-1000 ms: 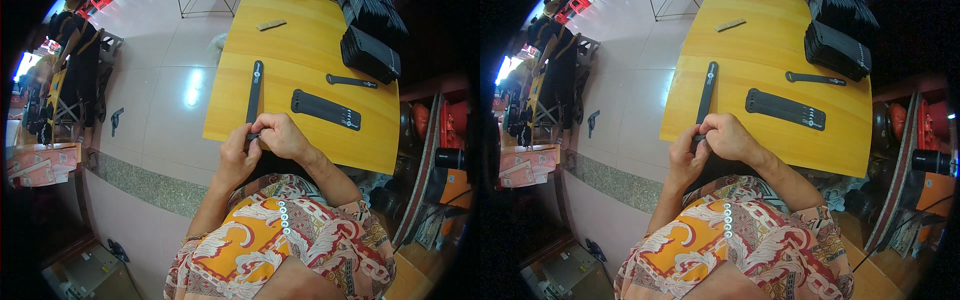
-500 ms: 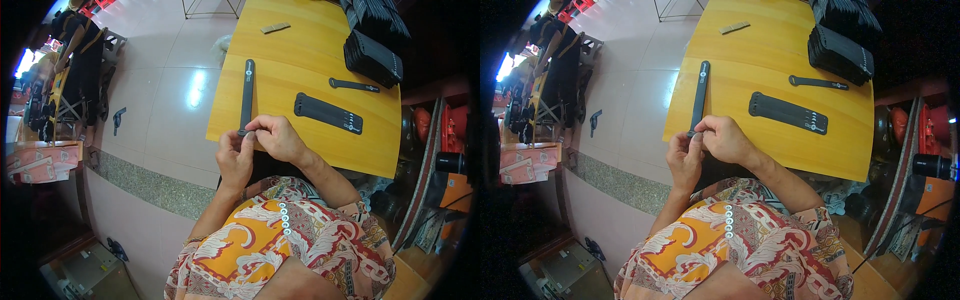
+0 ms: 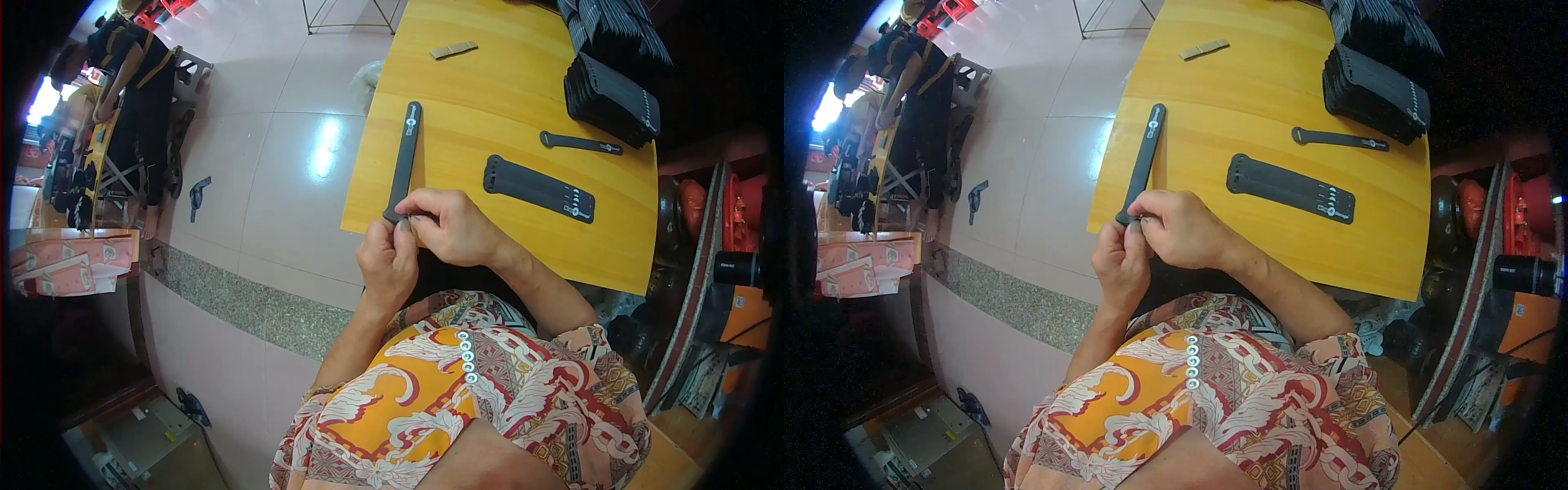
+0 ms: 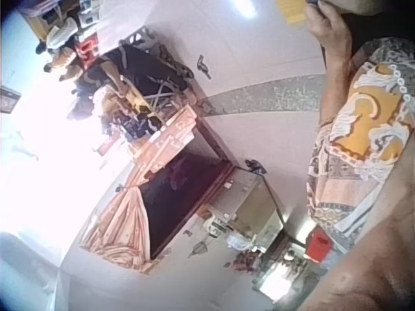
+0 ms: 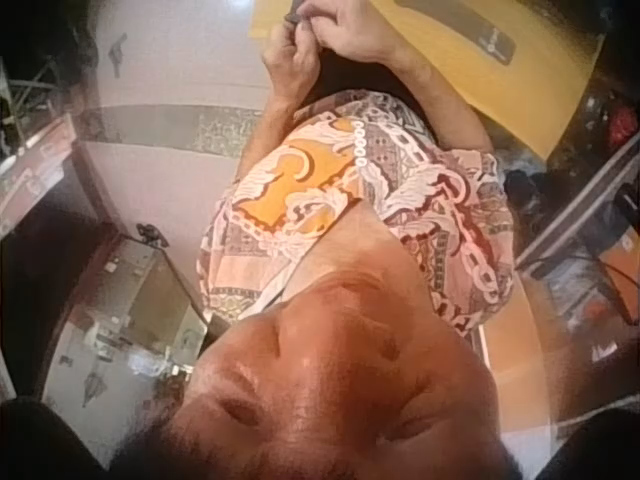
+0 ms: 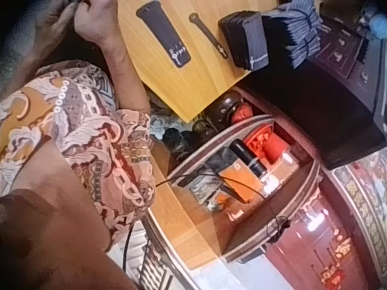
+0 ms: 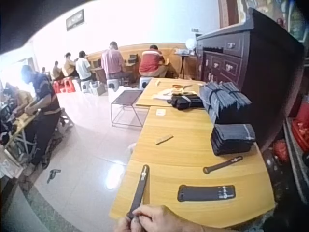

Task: Assembling and inspecting small black straps by hand at a workbench.

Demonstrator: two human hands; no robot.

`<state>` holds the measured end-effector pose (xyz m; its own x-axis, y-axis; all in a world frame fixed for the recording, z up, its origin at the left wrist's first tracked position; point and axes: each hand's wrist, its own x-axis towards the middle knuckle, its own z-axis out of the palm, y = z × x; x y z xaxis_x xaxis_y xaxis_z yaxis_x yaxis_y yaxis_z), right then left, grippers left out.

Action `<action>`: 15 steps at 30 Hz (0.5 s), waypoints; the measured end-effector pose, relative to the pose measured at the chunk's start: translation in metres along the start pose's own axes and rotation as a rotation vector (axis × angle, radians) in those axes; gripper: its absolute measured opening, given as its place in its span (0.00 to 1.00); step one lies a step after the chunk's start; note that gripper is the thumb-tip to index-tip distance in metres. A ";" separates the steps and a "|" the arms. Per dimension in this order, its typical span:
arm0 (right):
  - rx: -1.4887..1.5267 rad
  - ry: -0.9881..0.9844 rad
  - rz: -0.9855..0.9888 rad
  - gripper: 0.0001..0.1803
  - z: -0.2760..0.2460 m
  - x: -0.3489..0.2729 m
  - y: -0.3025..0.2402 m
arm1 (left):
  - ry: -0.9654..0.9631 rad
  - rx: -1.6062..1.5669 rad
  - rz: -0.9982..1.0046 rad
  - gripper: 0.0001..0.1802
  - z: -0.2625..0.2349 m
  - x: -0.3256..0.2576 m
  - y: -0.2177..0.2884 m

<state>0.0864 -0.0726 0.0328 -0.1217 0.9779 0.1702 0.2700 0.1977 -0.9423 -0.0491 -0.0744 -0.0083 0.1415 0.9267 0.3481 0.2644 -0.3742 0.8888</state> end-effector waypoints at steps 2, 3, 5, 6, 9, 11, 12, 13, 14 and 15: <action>-0.221 0.025 -0.216 0.12 -0.001 0.002 0.002 | -0.025 -0.145 -0.136 0.04 -0.003 0.001 0.001; -0.445 0.054 -0.430 0.14 -0.002 0.002 0.002 | -0.025 -0.146 -0.136 0.04 -0.002 0.001 -0.001; -0.454 0.114 -0.462 0.14 0.004 0.003 0.001 | 0.066 -0.227 -0.102 0.04 0.001 0.002 -0.005; -0.461 0.174 -0.494 0.15 0.007 0.004 0.001 | 0.076 -0.273 -0.153 0.04 0.003 0.004 -0.001; -0.547 0.432 -0.483 0.09 0.004 0.017 0.011 | 0.023 -0.001 0.061 0.05 0.004 0.004 0.011; -0.370 0.441 -0.312 0.08 -0.013 0.031 0.010 | -0.062 -0.211 -0.042 0.05 0.012 -0.020 0.007; -0.204 0.455 -0.134 0.08 -0.022 0.035 0.006 | -0.090 -0.251 -0.140 0.04 0.012 -0.021 0.009; -0.205 0.457 -0.133 0.08 -0.025 0.033 0.001 | -0.118 -0.289 -0.239 0.04 0.011 -0.020 0.012; -0.134 0.321 -0.034 0.07 -0.025 0.029 -0.004 | -0.119 -0.291 -0.239 0.04 0.010 -0.013 0.014; -0.068 0.190 0.069 0.07 -0.027 0.024 -0.006 | -0.077 -0.403 -0.259 0.03 0.010 -0.001 0.017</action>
<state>0.1077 -0.0483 0.0499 0.0798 0.9833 0.1636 0.3357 0.1280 -0.9332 -0.0354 -0.0821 0.0032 0.1939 0.9768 0.0906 -0.0886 -0.0746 0.9933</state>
